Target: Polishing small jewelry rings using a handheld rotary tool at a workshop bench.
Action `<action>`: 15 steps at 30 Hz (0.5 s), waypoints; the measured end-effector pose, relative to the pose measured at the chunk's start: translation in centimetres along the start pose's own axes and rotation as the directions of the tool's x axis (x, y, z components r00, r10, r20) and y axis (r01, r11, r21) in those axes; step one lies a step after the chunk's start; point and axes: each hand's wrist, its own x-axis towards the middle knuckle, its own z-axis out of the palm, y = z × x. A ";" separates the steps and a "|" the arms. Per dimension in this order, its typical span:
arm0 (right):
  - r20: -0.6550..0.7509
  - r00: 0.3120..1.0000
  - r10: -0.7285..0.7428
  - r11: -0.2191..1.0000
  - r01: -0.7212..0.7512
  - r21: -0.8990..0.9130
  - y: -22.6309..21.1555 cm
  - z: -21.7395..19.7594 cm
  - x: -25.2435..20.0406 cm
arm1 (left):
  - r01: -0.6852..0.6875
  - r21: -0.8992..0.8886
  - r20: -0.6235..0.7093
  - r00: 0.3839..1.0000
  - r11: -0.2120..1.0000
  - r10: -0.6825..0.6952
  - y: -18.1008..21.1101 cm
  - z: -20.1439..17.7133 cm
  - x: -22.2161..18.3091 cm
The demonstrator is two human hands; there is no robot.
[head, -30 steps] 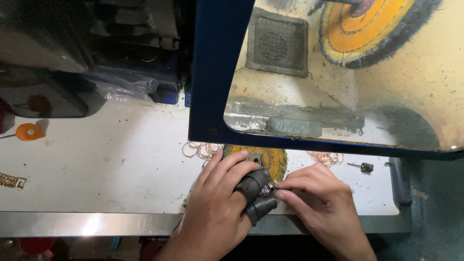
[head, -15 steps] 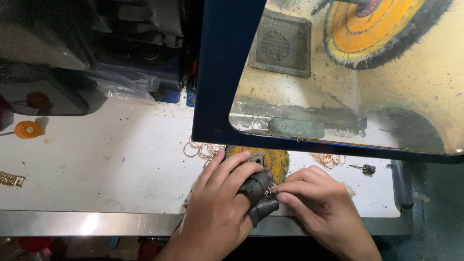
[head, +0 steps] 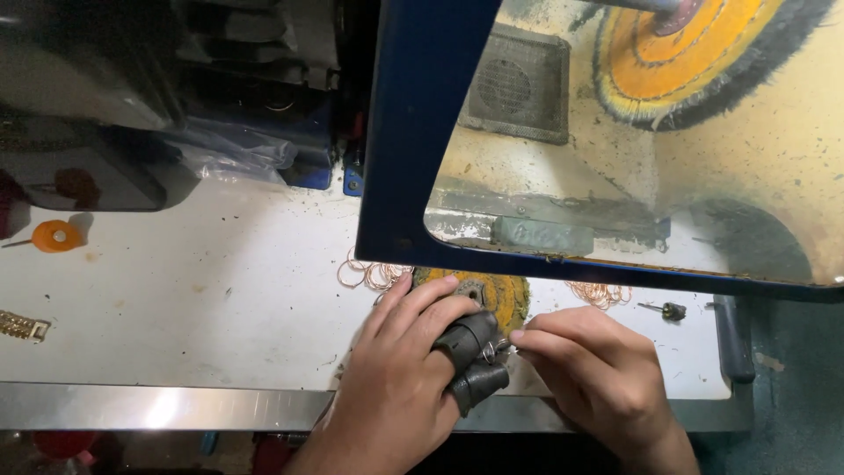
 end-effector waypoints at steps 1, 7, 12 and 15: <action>0.022 1.000 -0.021 0.999 0.020 0.035 0.1 0.0 -0.1 | -0.013 0.010 -0.012 1.000 1.000 0.013 -0.1 0.2 -0.1; 0.008 1.000 0.024 0.998 -0.024 0.061 0.4 1.0 0.2 | -0.026 -0.034 -0.018 1.000 0.999 0.025 0.0 0.4 -0.1; -0.066 0.997 0.049 0.995 -0.043 0.093 0.0 0.9 0.6 | -0.025 -0.040 0.003 1.000 0.999 0.025 0.1 0.3 0.0; -0.055 0.996 0.064 0.982 -0.053 0.182 -0.1 0.8 0.6 | -0.033 -0.038 -0.014 0.999 0.999 0.032 0.1 0.2 0.0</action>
